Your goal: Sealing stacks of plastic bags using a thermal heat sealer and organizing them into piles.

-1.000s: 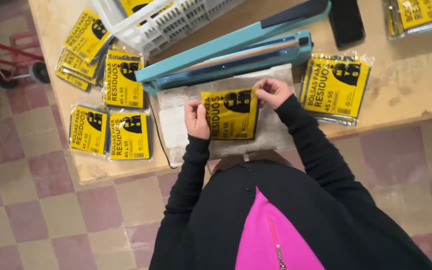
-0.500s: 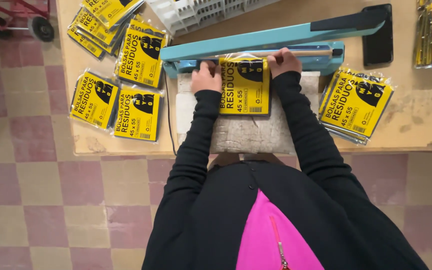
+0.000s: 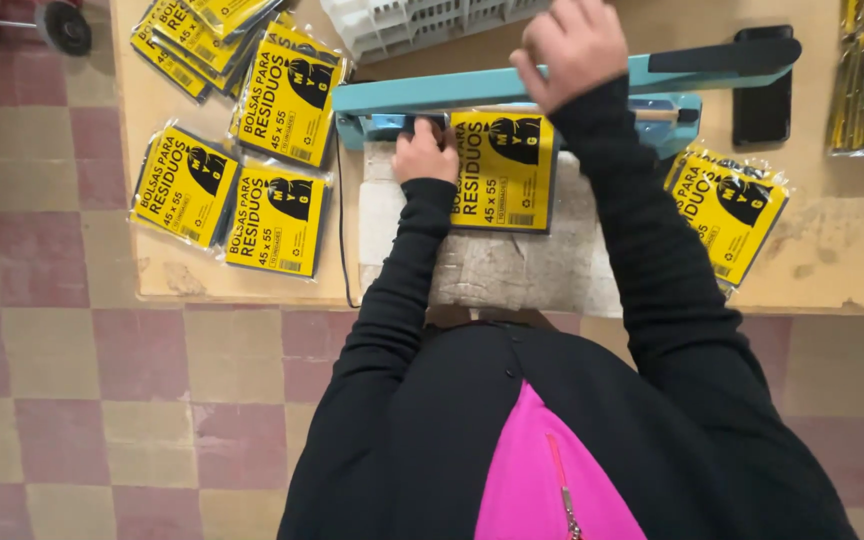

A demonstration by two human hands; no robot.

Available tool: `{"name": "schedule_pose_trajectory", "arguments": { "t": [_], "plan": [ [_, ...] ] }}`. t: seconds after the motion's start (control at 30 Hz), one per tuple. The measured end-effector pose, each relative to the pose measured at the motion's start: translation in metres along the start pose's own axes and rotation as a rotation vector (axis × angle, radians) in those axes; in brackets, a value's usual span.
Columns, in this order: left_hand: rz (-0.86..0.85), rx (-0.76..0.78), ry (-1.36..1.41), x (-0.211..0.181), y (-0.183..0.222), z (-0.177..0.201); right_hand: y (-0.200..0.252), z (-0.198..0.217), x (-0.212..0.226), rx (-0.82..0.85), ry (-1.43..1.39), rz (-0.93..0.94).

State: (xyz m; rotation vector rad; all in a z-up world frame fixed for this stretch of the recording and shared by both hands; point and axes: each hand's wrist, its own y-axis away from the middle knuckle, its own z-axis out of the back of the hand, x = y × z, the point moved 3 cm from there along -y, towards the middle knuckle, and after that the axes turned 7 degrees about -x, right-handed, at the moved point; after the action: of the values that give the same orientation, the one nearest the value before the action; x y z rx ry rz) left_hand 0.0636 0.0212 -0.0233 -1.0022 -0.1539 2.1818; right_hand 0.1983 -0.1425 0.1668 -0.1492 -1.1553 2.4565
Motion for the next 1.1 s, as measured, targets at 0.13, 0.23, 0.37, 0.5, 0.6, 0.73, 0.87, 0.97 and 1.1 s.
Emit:
{"name": "schedule_pose_trajectory", "arguments": {
  "t": [0.13, 0.23, 0.37, 0.5, 0.6, 0.73, 0.87, 0.97, 1.1],
  "plan": [
    [0.006, -0.010, 0.004, -0.003, -0.006, -0.002, 0.038, -0.061, -0.059, 0.311, 0.048, -0.177],
    [0.002, 0.003, 0.004, 0.000, -0.002, 0.001, 0.061, -0.079, -0.067, 0.495, -0.050, -0.386],
    [-0.042, -0.010, 0.051, -0.007, -0.005, 0.008, 0.082, -0.095, -0.075, 0.581, -0.121, -0.516],
    [0.024, 0.022, 0.098, -0.002, -0.022, 0.033, 0.083, -0.092, -0.073, 0.554, -0.145, -0.545],
    [0.096, -0.014, 0.199, 0.032, -0.064, 0.054, 0.085, -0.093, -0.073, 0.540, -0.130, -0.546],
    [0.056, -0.238, -0.051, 0.138, -0.140, 0.066, 0.095, -0.096, -0.071, 0.520, -0.105, -0.522],
    [-0.029, -0.144, -0.268, 0.247, -0.203, 0.034, 0.095, -0.096, -0.073, 0.523, -0.099, -0.514],
    [0.106, 0.083, -0.287, 0.283, -0.227, 0.026, 0.096, -0.096, -0.073, 0.519, -0.113, -0.508],
    [0.335, 0.279, -0.250, 0.320, -0.241, 0.006, 0.094, -0.094, -0.071, 0.513, -0.089, -0.525]
  ]
}}
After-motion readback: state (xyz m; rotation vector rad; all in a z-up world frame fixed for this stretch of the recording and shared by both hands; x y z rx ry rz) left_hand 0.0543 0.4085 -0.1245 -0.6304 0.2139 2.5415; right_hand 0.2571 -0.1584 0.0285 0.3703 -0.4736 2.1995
